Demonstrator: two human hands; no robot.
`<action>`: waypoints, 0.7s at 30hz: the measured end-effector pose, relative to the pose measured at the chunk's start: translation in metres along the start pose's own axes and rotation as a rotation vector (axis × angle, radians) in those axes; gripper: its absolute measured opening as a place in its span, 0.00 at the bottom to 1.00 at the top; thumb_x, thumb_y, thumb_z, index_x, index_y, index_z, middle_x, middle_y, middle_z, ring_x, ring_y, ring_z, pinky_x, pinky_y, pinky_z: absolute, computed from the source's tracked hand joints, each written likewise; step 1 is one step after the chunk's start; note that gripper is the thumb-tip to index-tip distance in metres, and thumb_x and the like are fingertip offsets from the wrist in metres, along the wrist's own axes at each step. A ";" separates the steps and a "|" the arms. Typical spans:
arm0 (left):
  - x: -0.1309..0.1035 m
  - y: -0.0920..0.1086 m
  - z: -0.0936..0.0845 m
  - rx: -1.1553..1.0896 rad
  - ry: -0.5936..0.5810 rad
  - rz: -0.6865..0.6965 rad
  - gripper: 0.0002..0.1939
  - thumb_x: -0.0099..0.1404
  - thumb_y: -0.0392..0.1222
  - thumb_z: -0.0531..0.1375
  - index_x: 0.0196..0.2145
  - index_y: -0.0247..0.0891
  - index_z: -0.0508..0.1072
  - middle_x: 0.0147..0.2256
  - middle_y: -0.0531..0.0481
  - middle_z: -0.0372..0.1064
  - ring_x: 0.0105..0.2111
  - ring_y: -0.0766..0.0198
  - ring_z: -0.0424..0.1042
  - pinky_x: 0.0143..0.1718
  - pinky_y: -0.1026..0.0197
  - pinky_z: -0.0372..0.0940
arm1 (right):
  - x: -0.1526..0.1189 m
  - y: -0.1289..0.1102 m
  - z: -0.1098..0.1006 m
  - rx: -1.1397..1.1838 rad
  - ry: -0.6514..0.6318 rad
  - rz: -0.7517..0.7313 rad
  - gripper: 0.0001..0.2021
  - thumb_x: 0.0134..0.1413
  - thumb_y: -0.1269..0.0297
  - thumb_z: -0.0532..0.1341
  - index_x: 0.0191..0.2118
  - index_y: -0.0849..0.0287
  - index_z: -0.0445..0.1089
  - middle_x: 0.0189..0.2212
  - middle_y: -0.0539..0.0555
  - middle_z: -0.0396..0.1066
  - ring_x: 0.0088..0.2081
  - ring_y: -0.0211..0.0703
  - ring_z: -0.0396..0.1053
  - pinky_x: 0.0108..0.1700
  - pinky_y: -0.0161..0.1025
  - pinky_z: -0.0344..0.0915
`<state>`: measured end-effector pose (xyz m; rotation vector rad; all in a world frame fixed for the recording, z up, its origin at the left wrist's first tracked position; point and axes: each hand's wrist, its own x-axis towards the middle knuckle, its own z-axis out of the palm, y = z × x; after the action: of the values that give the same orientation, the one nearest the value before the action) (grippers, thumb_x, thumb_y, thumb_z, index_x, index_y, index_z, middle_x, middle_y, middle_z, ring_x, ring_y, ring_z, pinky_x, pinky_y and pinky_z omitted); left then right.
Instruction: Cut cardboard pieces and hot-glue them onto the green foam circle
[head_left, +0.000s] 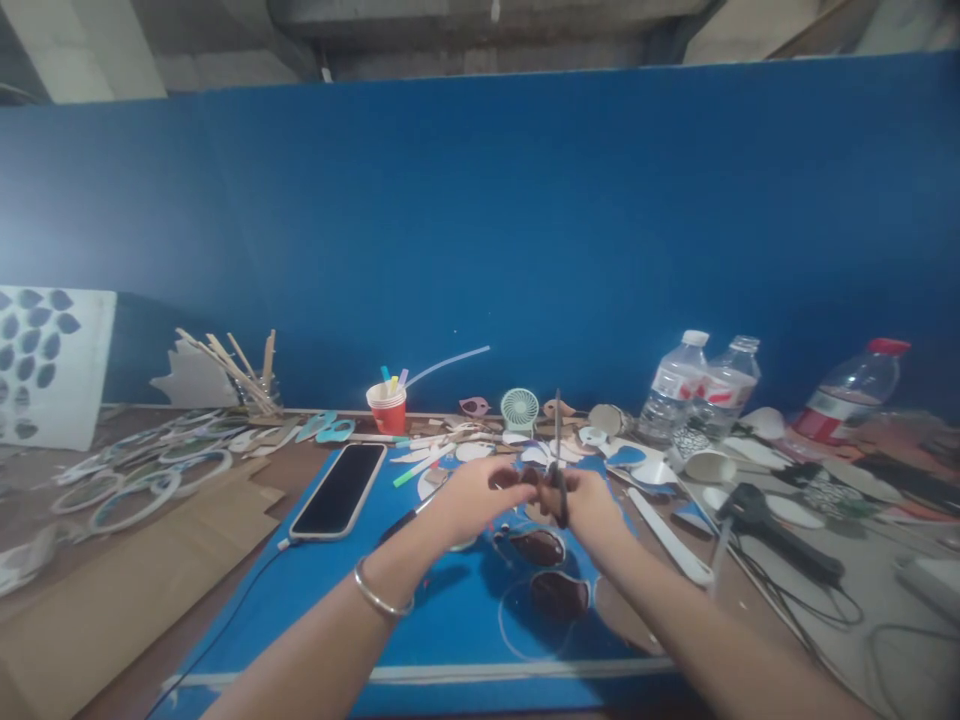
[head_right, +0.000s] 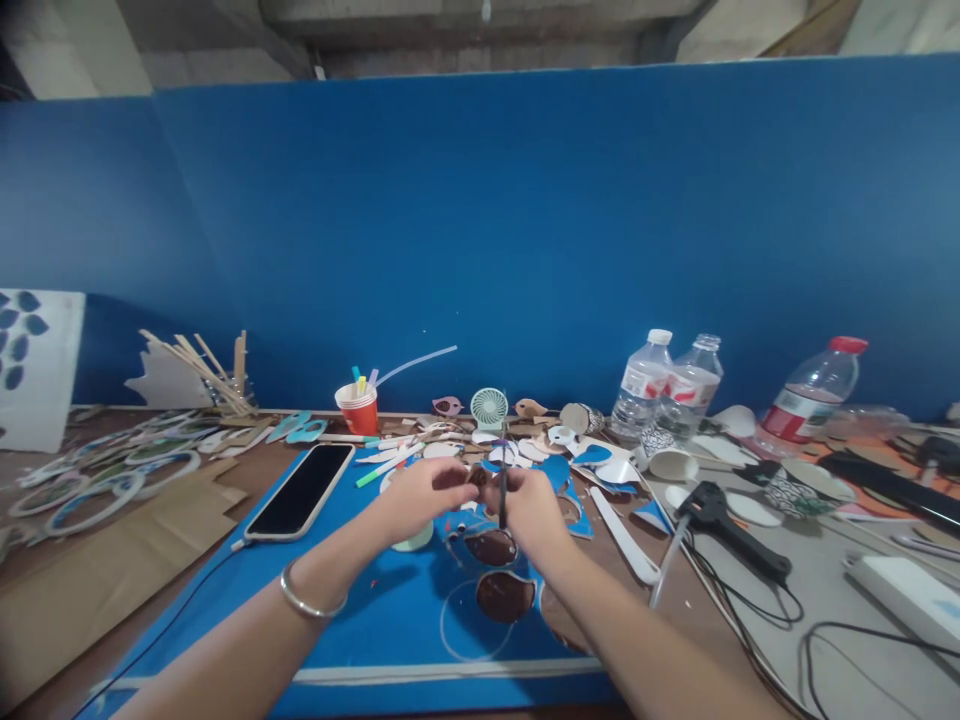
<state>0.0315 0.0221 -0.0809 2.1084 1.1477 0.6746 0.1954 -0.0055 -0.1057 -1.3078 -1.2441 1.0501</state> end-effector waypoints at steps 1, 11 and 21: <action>-0.001 0.001 0.003 -0.030 -0.018 -0.012 0.14 0.56 0.50 0.55 0.28 0.37 0.71 0.25 0.51 0.69 0.26 0.63 0.67 0.27 0.64 0.59 | -0.001 0.000 0.002 -0.005 -0.018 -0.008 0.08 0.35 0.64 0.62 0.17 0.64 0.66 0.12 0.47 0.60 0.16 0.33 0.54 0.19 0.32 0.49; -0.003 0.011 -0.011 -0.240 -0.113 -0.036 0.05 0.53 0.39 0.56 0.26 0.35 0.69 0.22 0.54 0.65 0.23 0.67 0.65 0.24 0.66 0.58 | -0.007 -0.011 0.001 0.043 -0.185 -0.034 0.07 0.36 0.67 0.61 0.18 0.62 0.62 0.12 0.44 0.56 0.16 0.30 0.49 0.19 0.31 0.46; -0.005 0.018 -0.012 -0.658 0.235 -0.119 0.05 0.51 0.36 0.59 0.24 0.36 0.64 0.18 0.57 0.62 0.18 0.71 0.63 0.21 0.67 0.58 | -0.017 0.000 0.015 0.059 -0.246 -0.129 0.17 0.48 0.50 0.55 0.26 0.61 0.62 0.20 0.49 0.61 0.21 0.34 0.56 0.22 0.32 0.52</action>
<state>0.0306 0.0136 -0.0600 1.4236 0.9818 1.0899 0.1793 -0.0208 -0.1085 -1.0617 -1.4494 1.1705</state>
